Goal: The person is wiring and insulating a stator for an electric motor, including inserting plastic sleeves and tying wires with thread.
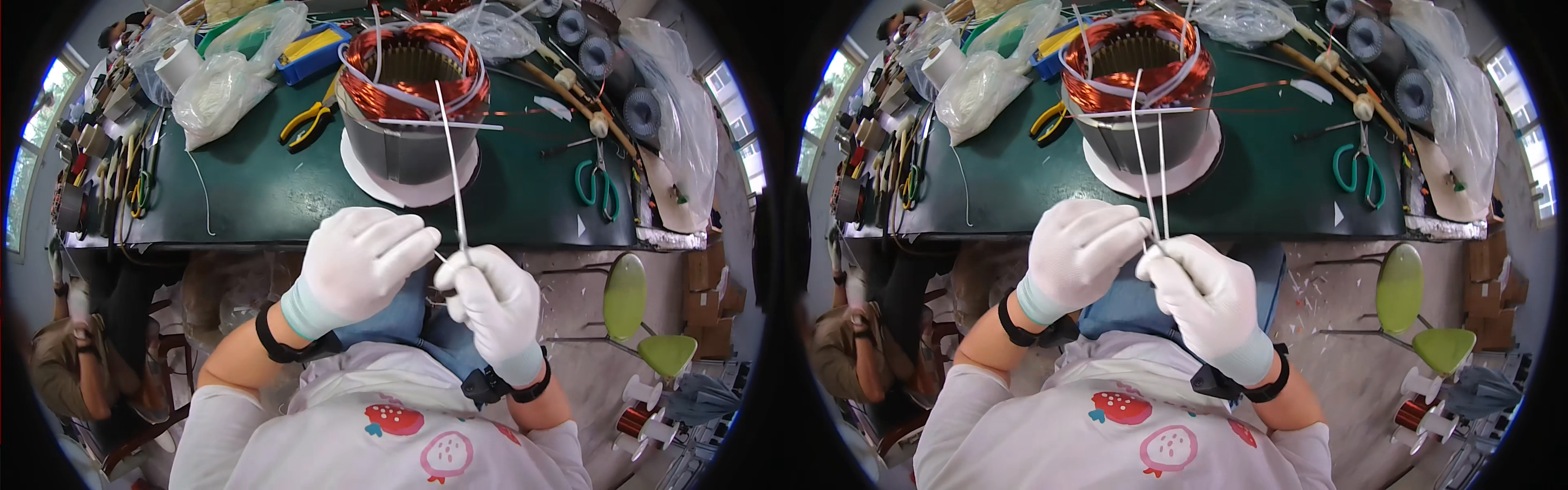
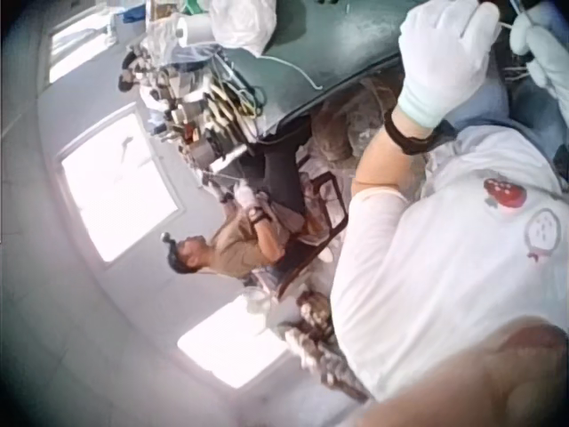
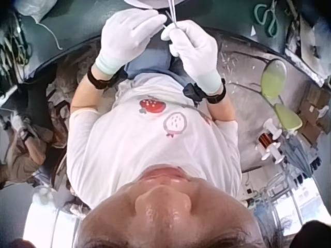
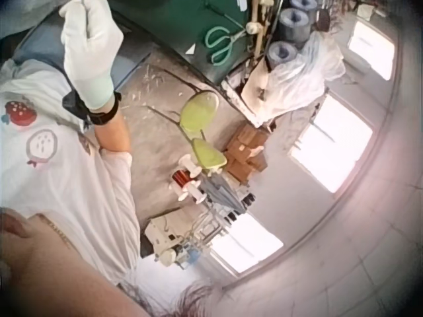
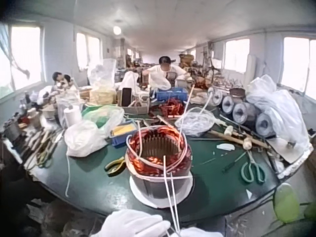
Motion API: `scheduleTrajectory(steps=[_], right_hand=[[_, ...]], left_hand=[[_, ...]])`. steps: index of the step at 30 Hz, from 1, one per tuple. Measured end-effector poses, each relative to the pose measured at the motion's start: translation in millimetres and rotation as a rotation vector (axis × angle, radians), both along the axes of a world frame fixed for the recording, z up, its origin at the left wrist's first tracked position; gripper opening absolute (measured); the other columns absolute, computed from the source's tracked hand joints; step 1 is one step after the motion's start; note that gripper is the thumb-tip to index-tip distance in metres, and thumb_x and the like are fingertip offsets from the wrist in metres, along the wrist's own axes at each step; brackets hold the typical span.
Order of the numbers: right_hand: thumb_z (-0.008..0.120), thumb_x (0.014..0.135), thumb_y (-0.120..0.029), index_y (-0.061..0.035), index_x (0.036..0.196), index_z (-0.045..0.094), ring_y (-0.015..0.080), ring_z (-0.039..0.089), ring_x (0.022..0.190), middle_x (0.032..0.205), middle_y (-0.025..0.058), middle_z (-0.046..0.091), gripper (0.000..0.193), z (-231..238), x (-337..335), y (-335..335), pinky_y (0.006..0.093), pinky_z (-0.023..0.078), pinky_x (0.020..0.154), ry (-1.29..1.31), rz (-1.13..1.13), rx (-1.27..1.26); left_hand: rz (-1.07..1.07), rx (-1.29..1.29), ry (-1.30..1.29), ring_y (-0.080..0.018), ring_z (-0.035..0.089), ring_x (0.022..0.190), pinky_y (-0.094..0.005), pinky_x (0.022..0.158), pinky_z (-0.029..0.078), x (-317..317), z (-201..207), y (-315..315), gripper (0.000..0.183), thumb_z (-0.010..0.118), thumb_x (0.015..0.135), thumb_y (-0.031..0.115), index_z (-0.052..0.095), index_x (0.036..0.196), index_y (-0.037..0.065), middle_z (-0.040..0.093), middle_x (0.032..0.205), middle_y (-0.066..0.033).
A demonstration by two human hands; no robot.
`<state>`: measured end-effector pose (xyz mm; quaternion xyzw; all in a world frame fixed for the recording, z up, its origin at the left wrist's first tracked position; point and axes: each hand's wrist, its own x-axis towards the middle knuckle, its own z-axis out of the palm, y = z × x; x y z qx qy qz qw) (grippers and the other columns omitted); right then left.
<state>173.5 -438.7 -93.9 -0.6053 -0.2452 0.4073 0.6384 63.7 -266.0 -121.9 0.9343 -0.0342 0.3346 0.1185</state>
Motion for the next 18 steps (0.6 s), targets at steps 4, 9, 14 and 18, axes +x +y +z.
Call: scheduleTrajectory(steps=[4, 9, 14, 18], right_hand=[[0.058, 0.097, -0.005, 0.0022, 0.094, 0.067, 0.0037, 0.048, 0.065, 0.080, 0.0016, 0.059, 0.011, -19, -7, 6, 0.0227, 0.042, 0.059, -0.218, 0.011, 0.061], [0.058, 0.097, -0.004, 0.0029, 0.095, 0.067, 0.0058, 0.050, 0.065, 0.082, 0.0043, 0.062, 0.012, -13, -4, -3, 0.0234, 0.044, 0.060, -0.168, 0.072, -0.021], [0.058, 0.095, -0.003, 0.0031, 0.094, 0.068, 0.0055, 0.052, 0.065, 0.082, 0.0061, 0.065, 0.012, -14, -1, -3, 0.0224, 0.044, 0.061, -0.265, 0.010, 0.043], [0.060, 0.094, -0.002, 0.0040, 0.094, 0.068, 0.0090, 0.056, 0.064, 0.081, 0.0088, 0.066, 0.010, -21, 1, -3, 0.0239, 0.046, 0.060, -0.332, -0.026, 0.011]], left_hand=[[0.002, -0.008, 0.046, -0.0270, 0.067, 0.095, -0.0373, 0.082, 0.056, 3, -5, -14, 0.040, 0.073, 0.071, 0.010, 0.070, 0.110, 0.006, 0.070, 0.106, -0.0065], [-0.030, -0.098, 0.060, -0.0274, 0.066, 0.097, -0.0364, 0.081, 0.056, 1, -3, -15, 0.042, 0.074, 0.069, 0.009, 0.070, 0.112, 0.007, 0.069, 0.103, -0.0055], [-0.060, -0.374, 0.201, -0.0224, 0.060, 0.085, -0.0330, 0.069, 0.047, -5, 15, 3, 0.024, 0.085, 0.062, 0.009, 0.075, 0.083, 0.010, 0.065, 0.090, -0.0030], [-0.088, -0.714, 0.206, -0.0153, 0.056, 0.079, -0.0282, 0.071, 0.043, -7, 18, -4, 0.024, 0.091, 0.060, 0.008, 0.070, 0.071, 0.010, 0.060, 0.085, -0.0003]])
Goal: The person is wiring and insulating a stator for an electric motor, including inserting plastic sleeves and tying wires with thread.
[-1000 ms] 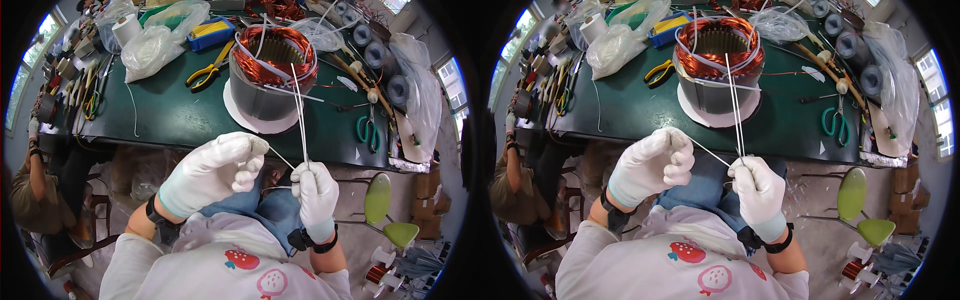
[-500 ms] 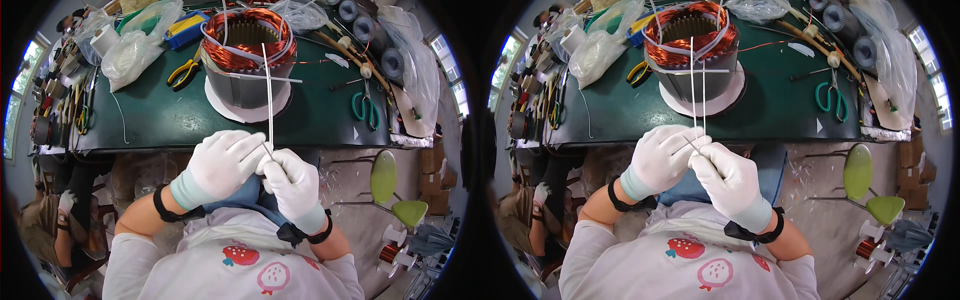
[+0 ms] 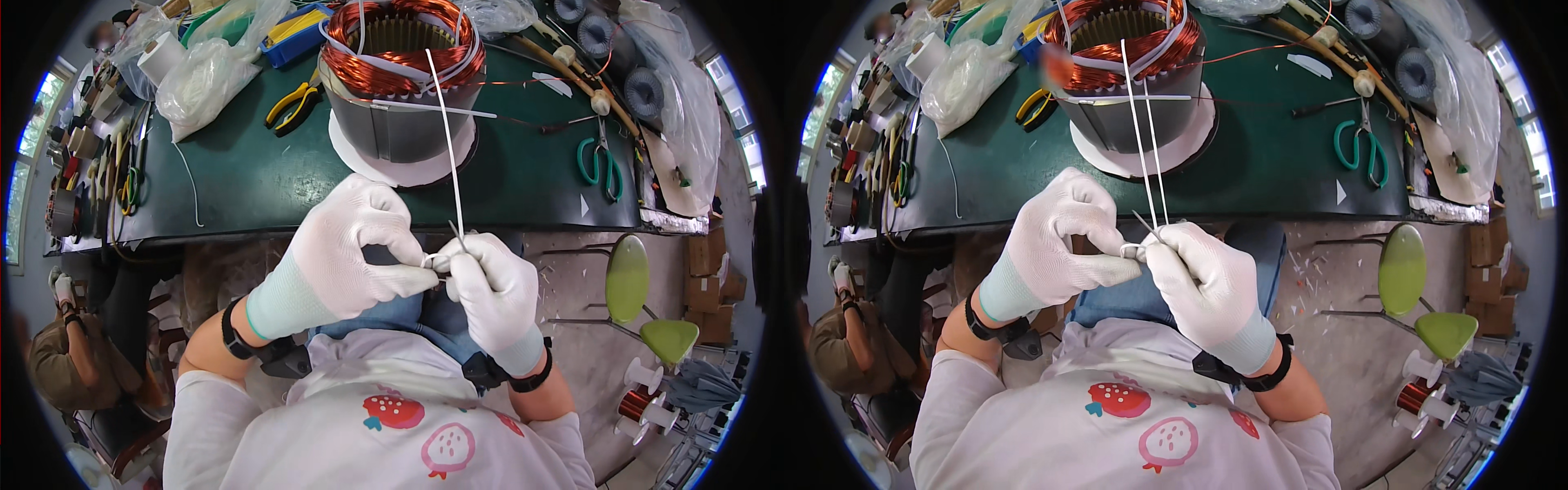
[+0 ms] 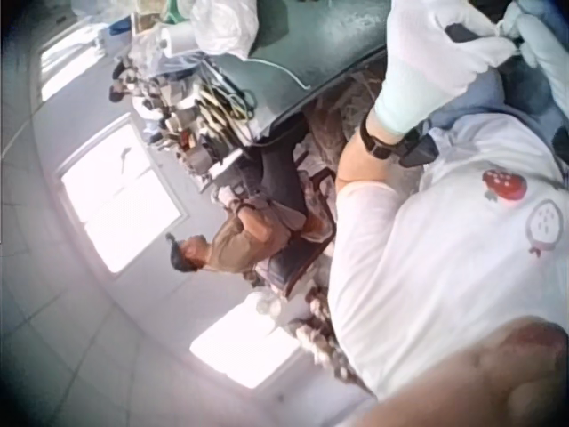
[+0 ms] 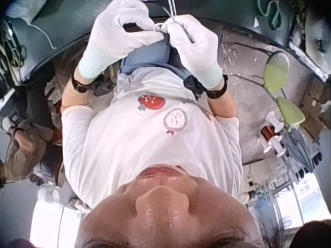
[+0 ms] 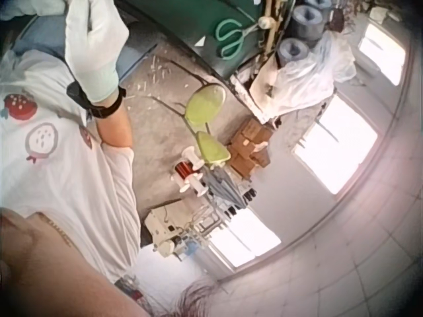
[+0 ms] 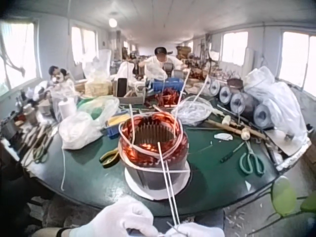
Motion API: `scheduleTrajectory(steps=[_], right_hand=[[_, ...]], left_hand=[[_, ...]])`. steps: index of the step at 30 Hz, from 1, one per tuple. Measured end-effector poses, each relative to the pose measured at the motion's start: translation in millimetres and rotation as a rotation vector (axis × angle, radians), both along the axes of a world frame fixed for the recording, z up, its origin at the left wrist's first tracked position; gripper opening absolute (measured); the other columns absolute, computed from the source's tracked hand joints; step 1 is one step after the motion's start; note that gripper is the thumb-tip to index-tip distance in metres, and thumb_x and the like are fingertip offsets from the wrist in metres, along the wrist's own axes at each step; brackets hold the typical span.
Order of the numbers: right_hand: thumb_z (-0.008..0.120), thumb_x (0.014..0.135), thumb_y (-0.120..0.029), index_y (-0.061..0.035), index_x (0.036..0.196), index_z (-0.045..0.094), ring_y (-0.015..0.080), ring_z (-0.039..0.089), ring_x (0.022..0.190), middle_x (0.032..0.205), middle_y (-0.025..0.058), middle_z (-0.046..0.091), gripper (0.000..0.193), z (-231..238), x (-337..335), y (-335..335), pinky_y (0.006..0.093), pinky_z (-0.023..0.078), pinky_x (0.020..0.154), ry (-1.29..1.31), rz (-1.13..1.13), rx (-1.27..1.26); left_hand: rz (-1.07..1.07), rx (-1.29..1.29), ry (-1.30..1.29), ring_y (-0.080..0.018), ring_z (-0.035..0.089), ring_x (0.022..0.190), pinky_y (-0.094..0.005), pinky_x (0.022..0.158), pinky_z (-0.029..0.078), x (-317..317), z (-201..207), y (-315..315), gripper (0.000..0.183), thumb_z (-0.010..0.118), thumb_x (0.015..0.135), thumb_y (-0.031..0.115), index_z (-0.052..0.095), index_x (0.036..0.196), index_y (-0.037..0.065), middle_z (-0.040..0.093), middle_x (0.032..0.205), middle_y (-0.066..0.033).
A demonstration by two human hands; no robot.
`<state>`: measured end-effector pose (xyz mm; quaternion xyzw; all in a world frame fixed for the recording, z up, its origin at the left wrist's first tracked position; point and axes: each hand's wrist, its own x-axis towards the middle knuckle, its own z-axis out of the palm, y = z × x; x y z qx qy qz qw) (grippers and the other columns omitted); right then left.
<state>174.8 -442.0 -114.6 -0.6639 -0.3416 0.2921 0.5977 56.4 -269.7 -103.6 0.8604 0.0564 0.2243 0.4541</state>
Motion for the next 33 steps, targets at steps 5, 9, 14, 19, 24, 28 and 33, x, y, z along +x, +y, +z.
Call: scheduleTrajectory(steps=[5, 9, 14, 19, 24, 28, 33], right_hand=[[0.061, 0.093, -0.002, 0.0048, 0.093, 0.067, 0.0136, 0.056, 0.064, 0.078, 0.0100, 0.064, 0.009, 3, 1, 1, 0.0265, 0.048, 0.062, -0.074, 0.007, 0.011], [0.064, 0.093, -0.005, 0.0044, 0.091, 0.067, 0.0153, 0.055, 0.064, 0.075, 0.0099, 0.061, 0.010, 2, 1, 2, 0.0277, 0.047, 0.061, -0.248, 0.061, 0.067], [0.064, 0.094, -0.010, 0.0051, 0.088, 0.066, 0.0161, 0.055, 0.063, 0.073, 0.0097, 0.060, 0.017, 0, 16, -11, 0.0280, 0.046, 0.060, -0.202, 0.006, 0.018], [0.073, 0.090, -0.027, -0.0090, 0.082, 0.069, 0.0240, 0.058, 0.057, 0.071, 0.0086, 0.062, 0.020, -13, 24, -2, 0.0313, 0.048, 0.055, -0.687, 0.052, -0.009], [0.064, 0.095, -0.027, -0.0105, 0.083, 0.069, 0.0198, 0.055, 0.054, 0.065, 0.0046, 0.059, 0.021, -11, 9, 0, 0.0321, 0.043, 0.050, -0.512, -0.033, 0.047], [0.038, 0.109, -0.034, 0.0003, 0.095, 0.065, 0.0046, 0.028, 0.044, 0.058, -0.0020, 0.042, 0.046, -20, 16, -14, 0.0222, 0.021, 0.043, 1.251, 0.233, 0.276], [0.038, 0.110, -0.036, 0.0003, 0.091, 0.063, 0.0030, 0.027, 0.046, 0.055, -0.0036, 0.038, 0.049, -6, 17, -7, 0.0212, 0.021, 0.043, 1.187, 0.310, 0.145]], left_hand=[[-0.108, -0.310, 0.045, -0.0131, 0.057, 0.083, -0.0271, 0.074, 0.044, 4, -1, 3, 0.030, 0.092, 0.063, 0.003, 0.063, 0.067, 0.010, 0.060, 0.087, -0.0028], [-0.134, -0.733, 0.080, -0.0155, 0.061, 0.087, -0.0283, 0.075, 0.047, 5, 2, -7, 0.035, 0.088, 0.066, -0.007, 0.056, 0.067, 0.008, 0.064, 0.092, -0.0076], [0.120, -0.960, 0.171, -0.0171, 0.065, 0.082, -0.0295, 0.073, 0.050, -7, 21, 1, 0.033, 0.080, 0.070, -0.011, 0.052, 0.069, 0.007, 0.068, 0.084, -0.0122], [0.251, -0.587, 0.002, -0.0164, 0.061, 0.072, -0.0297, 0.065, 0.050, -15, 37, -3, 0.037, 0.076, 0.072, -0.008, 0.044, 0.067, 0.009, 0.066, 0.078, -0.0108], [-0.449, 0.045, -0.162, -0.0228, 0.066, 0.069, -0.0327, 0.063, 0.053, -10, 45, -11, 0.024, 0.081, 0.071, 0.000, 0.066, 0.090, -0.004, 0.068, 0.077, -0.0104], [0.039, -0.536, 0.311, -0.0152, 0.065, 0.086, -0.0301, 0.081, 0.052, -3, 23, -22, 0.039, 0.051, 0.097, 0.004, 0.052, 0.135, -0.006, 0.070, 0.094, -0.0107], [-0.053, -0.089, 0.056, -0.0192, 0.066, 0.086, -0.0299, 0.082, 0.051, 15, -13, -22, 0.030, 0.050, 0.099, 0.007, 0.060, 0.126, 0.000, 0.069, 0.094, -0.0096]])
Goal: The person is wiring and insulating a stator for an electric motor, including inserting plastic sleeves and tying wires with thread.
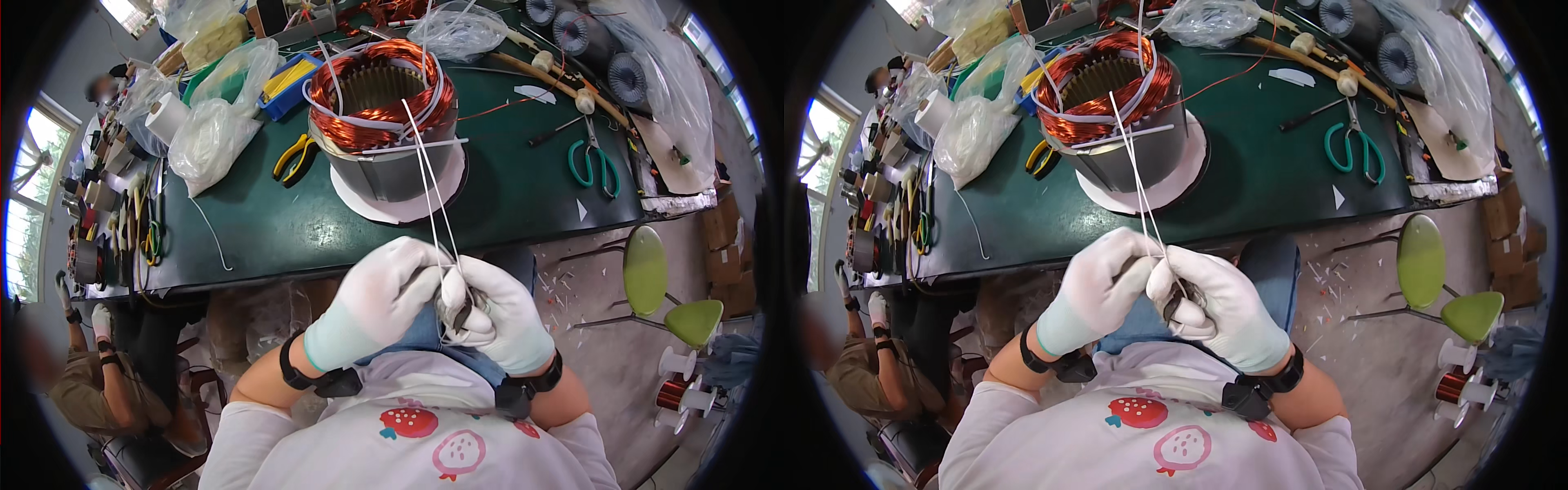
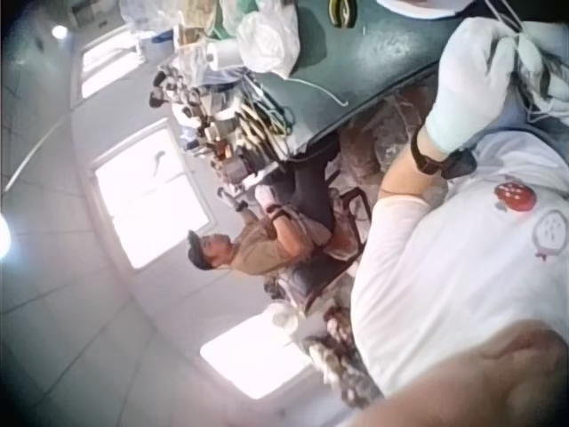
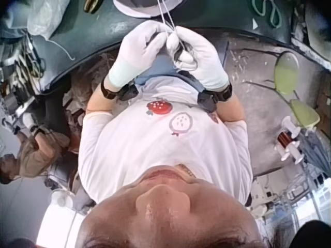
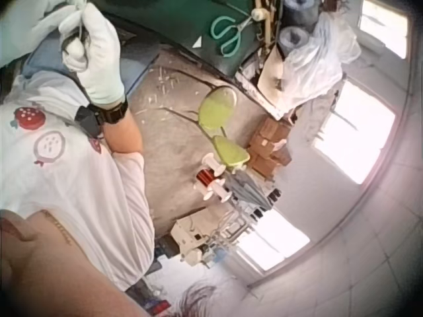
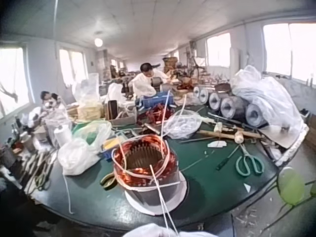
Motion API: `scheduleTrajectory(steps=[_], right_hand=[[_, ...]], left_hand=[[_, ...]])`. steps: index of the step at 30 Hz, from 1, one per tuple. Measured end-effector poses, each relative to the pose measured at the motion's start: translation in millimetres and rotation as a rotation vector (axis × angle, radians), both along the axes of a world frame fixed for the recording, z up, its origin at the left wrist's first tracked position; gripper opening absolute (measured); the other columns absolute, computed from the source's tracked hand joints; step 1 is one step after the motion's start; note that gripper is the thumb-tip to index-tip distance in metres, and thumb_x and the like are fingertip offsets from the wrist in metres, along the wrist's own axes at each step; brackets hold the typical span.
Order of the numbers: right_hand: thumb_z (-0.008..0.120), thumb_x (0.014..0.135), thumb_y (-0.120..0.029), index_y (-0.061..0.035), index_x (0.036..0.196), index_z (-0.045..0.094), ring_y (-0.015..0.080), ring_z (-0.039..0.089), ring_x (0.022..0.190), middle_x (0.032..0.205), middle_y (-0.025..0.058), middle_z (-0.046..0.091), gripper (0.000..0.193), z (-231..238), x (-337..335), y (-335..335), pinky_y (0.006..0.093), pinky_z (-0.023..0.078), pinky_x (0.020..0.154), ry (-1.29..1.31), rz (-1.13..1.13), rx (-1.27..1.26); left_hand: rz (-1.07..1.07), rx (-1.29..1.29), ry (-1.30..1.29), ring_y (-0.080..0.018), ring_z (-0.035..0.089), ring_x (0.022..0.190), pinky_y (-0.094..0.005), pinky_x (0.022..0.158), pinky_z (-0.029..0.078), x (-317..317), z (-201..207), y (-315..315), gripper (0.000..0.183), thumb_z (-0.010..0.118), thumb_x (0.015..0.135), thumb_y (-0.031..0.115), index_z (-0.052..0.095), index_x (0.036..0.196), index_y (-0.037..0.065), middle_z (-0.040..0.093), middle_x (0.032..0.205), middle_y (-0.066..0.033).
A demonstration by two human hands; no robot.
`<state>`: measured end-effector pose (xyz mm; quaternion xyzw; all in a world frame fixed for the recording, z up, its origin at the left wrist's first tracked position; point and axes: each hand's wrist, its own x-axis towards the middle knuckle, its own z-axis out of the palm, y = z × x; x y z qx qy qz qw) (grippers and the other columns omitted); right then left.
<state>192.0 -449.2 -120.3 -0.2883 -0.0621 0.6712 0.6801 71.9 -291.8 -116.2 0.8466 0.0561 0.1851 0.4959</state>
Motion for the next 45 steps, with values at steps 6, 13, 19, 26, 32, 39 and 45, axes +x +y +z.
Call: scheduleTrajectory(steps=[6, 13, 19, 26, 32, 39, 45], right_hand=[[0.042, 0.110, -0.033, -0.0020, 0.085, 0.060, 0.0024, 0.028, 0.046, 0.058, -0.0028, 0.042, 0.044, -6, -3, -4, 0.0207, 0.022, 0.045, -0.226, -0.177, 0.010], [0.049, 0.107, -0.024, 0.0001, 0.093, 0.064, 0.0010, 0.034, 0.053, 0.067, -0.0029, 0.050, 0.032, -5, -16, 6, 0.0195, 0.029, 0.050, -0.556, -0.283, -0.115], [0.055, 0.105, -0.023, 0.0009, 0.106, 0.068, 0.0008, 0.039, 0.057, 0.071, -0.0048, 0.053, 0.027, -3, -20, 11, 0.0191, 0.031, 0.050, -0.556, -0.205, -0.249], [0.046, 0.109, -0.028, 0.0019, 0.107, 0.065, 0.0009, 0.034, 0.054, 0.077, -0.0021, 0.052, 0.036, -17, -8, -9, 0.0192, 0.025, 0.048, -0.234, -0.151, -0.011], [0.044, 0.109, -0.028, 0.0017, 0.104, 0.064, 0.0012, 0.032, 0.053, 0.072, -0.0023, 0.049, 0.037, -17, -8, -11, 0.0194, 0.025, 0.048, -0.141, -0.133, 0.040], [0.046, 0.108, -0.028, 0.0004, 0.100, 0.064, 0.0019, 0.032, 0.052, 0.063, -0.0037, 0.043, 0.034, -22, -11, -7, 0.0202, 0.025, 0.048, -0.188, -0.210, 0.066], [0.061, 0.101, -0.018, -0.0006, 0.103, 0.069, 0.0004, 0.041, 0.056, 0.069, -0.0060, 0.052, 0.019, -10, -18, 7, 0.0198, 0.030, 0.049, -0.504, -0.225, -0.285]], left_hand=[[0.202, 0.001, 0.050, -0.0179, 0.064, 0.082, -0.0299, 0.075, 0.050, -13, -1, 15, 0.010, 0.063, 0.089, 0.005, 0.071, 0.092, 0.000, 0.067, 0.090, -0.0083], [0.466, -0.222, -0.173, -0.0143, 0.065, 0.076, -0.0302, 0.068, 0.051, -21, 1, 14, 0.012, 0.078, 0.080, 0.004, 0.073, 0.089, -0.001, 0.067, 0.084, -0.0095], [0.091, 0.434, -0.267, -0.0152, 0.064, 0.083, -0.0285, 0.074, 0.051, -12, 0, 3, 0.019, 0.063, 0.079, -0.011, 0.072, 0.091, 0.000, 0.068, 0.090, -0.0082], [0.275, 0.129, 0.051, -0.0261, 0.062, 0.106, -0.0360, 0.087, 0.051, 2, -7, 2, 0.041, 0.069, 0.083, 0.007, 0.065, 0.124, 0.005, 0.064, 0.120, -0.0123], [0.140, 0.479, -0.133, -0.0313, 0.065, 0.102, -0.0390, 0.090, 0.051, 16, -9, 6, 0.030, 0.072, 0.078, 0.003, 0.070, 0.108, 0.003, 0.069, 0.112, -0.0124], [0.259, 0.482, -0.167, -0.0328, 0.066, 0.083, -0.0405, 0.073, 0.053, 9, -15, 11, 0.018, 0.073, 0.078, 0.001, 0.070, 0.094, 0.007, 0.070, 0.091, -0.0097], [0.107, 0.608, -0.321, -0.0258, 0.070, 0.082, -0.0345, 0.072, 0.055, 3, 5, 0, 0.018, 0.075, 0.078, 0.000, 0.070, 0.094, 0.005, 0.071, 0.091, -0.0076]])
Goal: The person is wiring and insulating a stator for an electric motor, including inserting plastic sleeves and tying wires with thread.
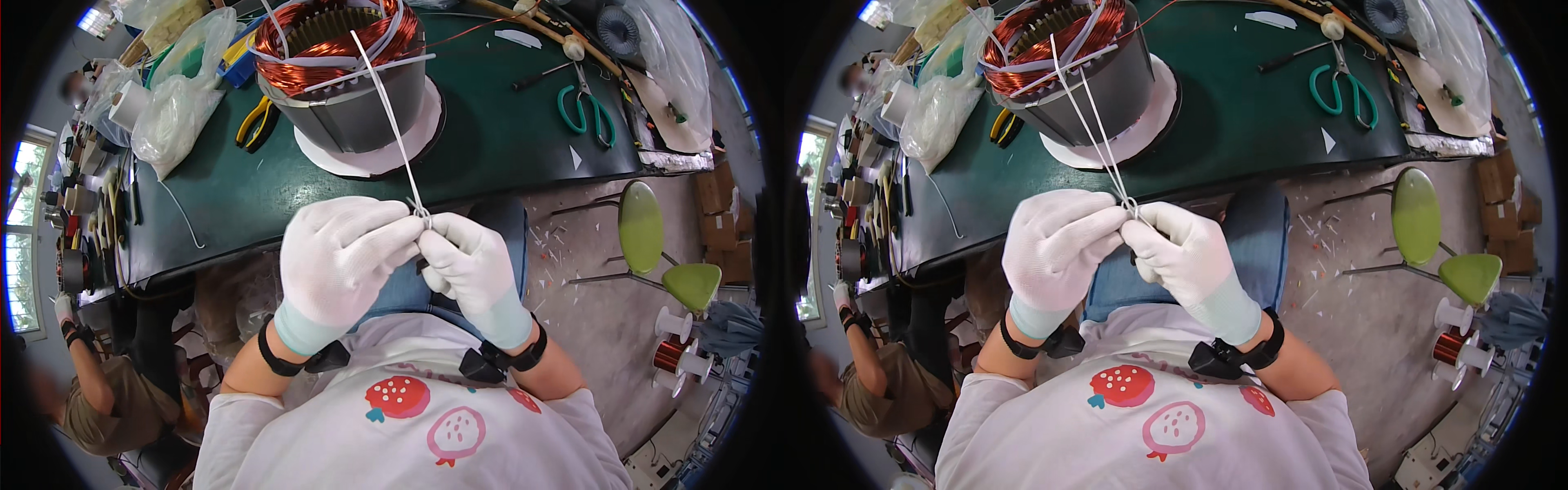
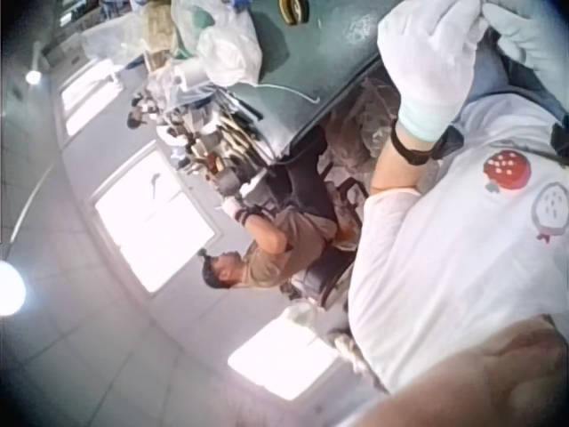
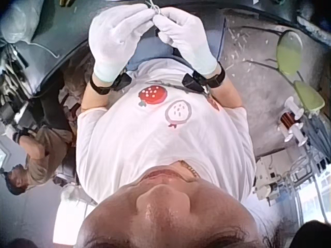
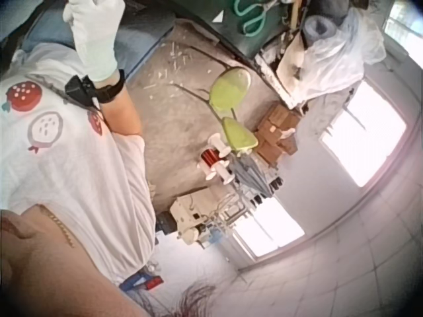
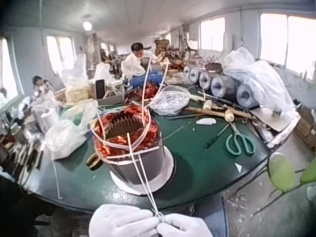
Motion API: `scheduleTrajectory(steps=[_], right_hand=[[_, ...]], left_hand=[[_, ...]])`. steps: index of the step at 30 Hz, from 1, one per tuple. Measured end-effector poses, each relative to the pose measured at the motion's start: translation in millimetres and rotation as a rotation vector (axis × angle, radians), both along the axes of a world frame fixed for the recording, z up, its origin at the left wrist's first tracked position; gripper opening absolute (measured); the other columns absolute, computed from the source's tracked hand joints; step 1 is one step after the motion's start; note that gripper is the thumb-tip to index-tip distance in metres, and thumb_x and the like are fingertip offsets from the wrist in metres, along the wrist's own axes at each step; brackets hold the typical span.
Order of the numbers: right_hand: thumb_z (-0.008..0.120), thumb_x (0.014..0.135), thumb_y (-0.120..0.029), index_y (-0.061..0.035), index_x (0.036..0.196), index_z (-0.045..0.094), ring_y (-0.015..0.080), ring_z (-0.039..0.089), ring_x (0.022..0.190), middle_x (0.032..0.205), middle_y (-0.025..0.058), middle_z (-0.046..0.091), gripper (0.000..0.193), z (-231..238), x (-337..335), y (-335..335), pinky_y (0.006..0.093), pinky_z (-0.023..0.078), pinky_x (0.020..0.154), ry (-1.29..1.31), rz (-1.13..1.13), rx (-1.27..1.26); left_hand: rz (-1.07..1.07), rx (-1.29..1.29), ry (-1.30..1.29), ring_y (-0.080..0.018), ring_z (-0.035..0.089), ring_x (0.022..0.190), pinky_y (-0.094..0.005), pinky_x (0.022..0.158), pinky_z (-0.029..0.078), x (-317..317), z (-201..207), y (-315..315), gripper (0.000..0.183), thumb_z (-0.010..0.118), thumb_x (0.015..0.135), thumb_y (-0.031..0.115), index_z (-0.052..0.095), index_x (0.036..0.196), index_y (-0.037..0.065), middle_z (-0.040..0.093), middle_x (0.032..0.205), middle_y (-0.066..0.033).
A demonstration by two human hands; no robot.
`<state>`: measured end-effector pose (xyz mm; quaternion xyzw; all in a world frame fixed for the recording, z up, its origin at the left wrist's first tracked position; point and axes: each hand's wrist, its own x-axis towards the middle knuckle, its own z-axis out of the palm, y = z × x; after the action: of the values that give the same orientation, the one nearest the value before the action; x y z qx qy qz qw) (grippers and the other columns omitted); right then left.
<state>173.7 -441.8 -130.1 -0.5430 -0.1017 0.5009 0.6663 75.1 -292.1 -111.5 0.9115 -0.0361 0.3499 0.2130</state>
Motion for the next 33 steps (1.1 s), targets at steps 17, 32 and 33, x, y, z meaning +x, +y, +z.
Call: scheduleTrajectory(steps=[17, 32, 33], right_hand=[[0.064, 0.099, -0.018, -0.0017, 0.101, 0.070, -0.0027, 0.038, 0.057, 0.068, -0.0097, 0.049, 0.018, -2, 0, 6, 0.0173, 0.027, 0.050, 0.039, -0.157, 0.058], [0.062, 0.100, -0.012, -0.0006, 0.110, 0.071, -0.0017, 0.046, 0.064, 0.075, -0.0070, 0.057, 0.018, -6, -22, -14, 0.0182, 0.038, 0.055, -0.179, -0.094, 0.056], [0.061, 0.101, -0.012, -0.0012, 0.111, 0.071, -0.0013, 0.048, 0.064, 0.075, -0.0059, 0.059, 0.018, -5, -24, -18, 0.0192, 0.039, 0.054, -0.320, -0.073, 0.010]], left_hand=[[0.097, -0.703, 0.179, -0.0141, 0.061, 0.073, -0.0282, 0.066, 0.050, -9, -12, -12, 0.025, 0.076, 0.078, 0.000, 0.077, 0.101, 0.011, 0.063, 0.085, -0.0038], [0.075, -0.201, 0.001, -0.0226, 0.064, 0.079, -0.0323, 0.070, 0.052, -18, -8, -20, 0.021, 0.081, 0.072, 0.001, 0.072, 0.090, 0.007, 0.068, 0.087, -0.0059], [0.071, -0.138, -0.026, -0.0235, 0.062, 0.078, -0.0339, 0.070, 0.050, -20, -6, -24, 0.016, 0.078, 0.077, 0.002, 0.067, 0.085, 0.009, 0.066, 0.085, -0.0045]])
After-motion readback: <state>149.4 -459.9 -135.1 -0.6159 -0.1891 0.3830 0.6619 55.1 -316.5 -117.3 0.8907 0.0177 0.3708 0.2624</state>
